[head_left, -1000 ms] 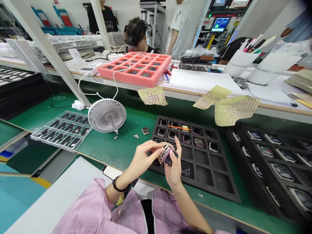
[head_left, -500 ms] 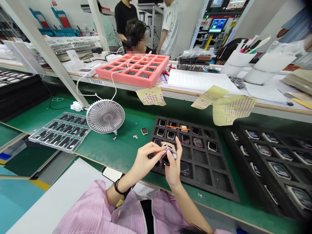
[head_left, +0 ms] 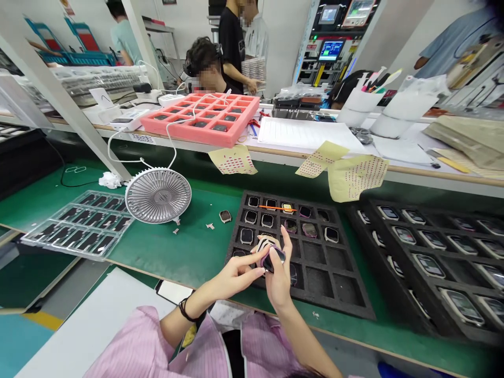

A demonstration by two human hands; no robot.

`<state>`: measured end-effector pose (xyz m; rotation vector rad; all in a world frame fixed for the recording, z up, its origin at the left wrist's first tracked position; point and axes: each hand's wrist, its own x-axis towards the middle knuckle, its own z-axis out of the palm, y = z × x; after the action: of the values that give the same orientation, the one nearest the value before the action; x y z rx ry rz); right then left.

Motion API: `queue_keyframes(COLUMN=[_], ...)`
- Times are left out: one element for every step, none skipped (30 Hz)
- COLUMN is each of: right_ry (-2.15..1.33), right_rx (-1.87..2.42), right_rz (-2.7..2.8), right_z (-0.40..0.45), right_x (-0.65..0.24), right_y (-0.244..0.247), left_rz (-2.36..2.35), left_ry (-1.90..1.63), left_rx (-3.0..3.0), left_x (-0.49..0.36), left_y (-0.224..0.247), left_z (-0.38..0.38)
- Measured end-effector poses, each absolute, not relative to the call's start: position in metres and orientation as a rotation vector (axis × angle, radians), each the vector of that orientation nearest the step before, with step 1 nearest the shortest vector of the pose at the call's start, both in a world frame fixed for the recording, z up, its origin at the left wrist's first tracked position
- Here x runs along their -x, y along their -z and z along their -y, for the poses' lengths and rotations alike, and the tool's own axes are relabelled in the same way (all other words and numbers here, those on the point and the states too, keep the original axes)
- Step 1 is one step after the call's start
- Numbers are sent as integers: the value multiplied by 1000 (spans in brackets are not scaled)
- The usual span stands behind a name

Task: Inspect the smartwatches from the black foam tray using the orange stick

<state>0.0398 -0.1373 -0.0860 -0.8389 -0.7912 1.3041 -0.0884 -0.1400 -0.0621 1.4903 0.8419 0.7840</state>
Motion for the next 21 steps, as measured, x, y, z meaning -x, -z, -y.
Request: queue_keyframes(right_ry=[-1311, -1303, -1286, -1268, -1256, -1249, -1246, -1244, -1232, -1209, -1181, -1155, -1132, -1114, -1107, -1114, -1135, -1172, -1228, -1300, -1383], right_rx=[852, 877, 911, 949, 984, 1012, 1030, 1043, 1060, 1085, 1119, 1158, 1199, 1233, 1253, 1258, 1248, 1225, 1189, 1145, 1096], right_rz=[795, 804, 823, 856, 907, 971, 1047, 1130, 1212, 1286, 1349, 1401, 1440, 1470, 1497, 1519, 1533, 1539, 1532, 1504, 1449], right_z=[137, 136, 134, 132, 129, 127, 126, 124, 124, 124, 124, 125, 126, 126, 127, 127, 128, 128, 128, 127, 127], right_x=[-42, -45, -49, -52, -55, -58, -60, -61, -61, -61, -59, -58, -56, -55, -54, -54, -55, -57, -60, -63, -67], right_y=[87, 88, 89, 90, 90, 91, 92, 92, 93, 94, 94, 94, 94, 94, 93, 92, 91, 90, 89, 88, 88], left_rz=[-843, -858, -894, -953, -1027, -1101, -1158, -1185, -1185, -1174, -1164, -1165, -1178, -1196, -1218, -1239, -1258, -1272, -1279, -1278, -1268], left_ry=[-747, -711, -691, -698, -731, -782, -835, -868, -878, -873, -865, -863, -866, -871, -880, -885, -887, -892, -902, -917, -937], left_rx=[-1544, -1626, -1735, -1861, -1991, -2109, -2204, -2276, -2327, -2363, -2385, -2394, -2392, -2383, -2372, -2360, -2346, -2326, -2301, -2272, -2247], left_x=[89, 90, 90, 91, 90, 90, 88, 86, 84, 81, 78, 75, 72, 70, 69, 69, 70, 71, 73, 75, 78], left_y=[62, 60, 59, 58, 57, 56, 57, 59, 62, 66, 70, 74, 78, 81, 83, 84, 84, 84, 83, 82, 80], left_z=[139, 139, 138, 137, 135, 134, 133, 132, 131, 130, 130, 129, 129, 128, 128, 127, 126, 125, 124, 123, 122])
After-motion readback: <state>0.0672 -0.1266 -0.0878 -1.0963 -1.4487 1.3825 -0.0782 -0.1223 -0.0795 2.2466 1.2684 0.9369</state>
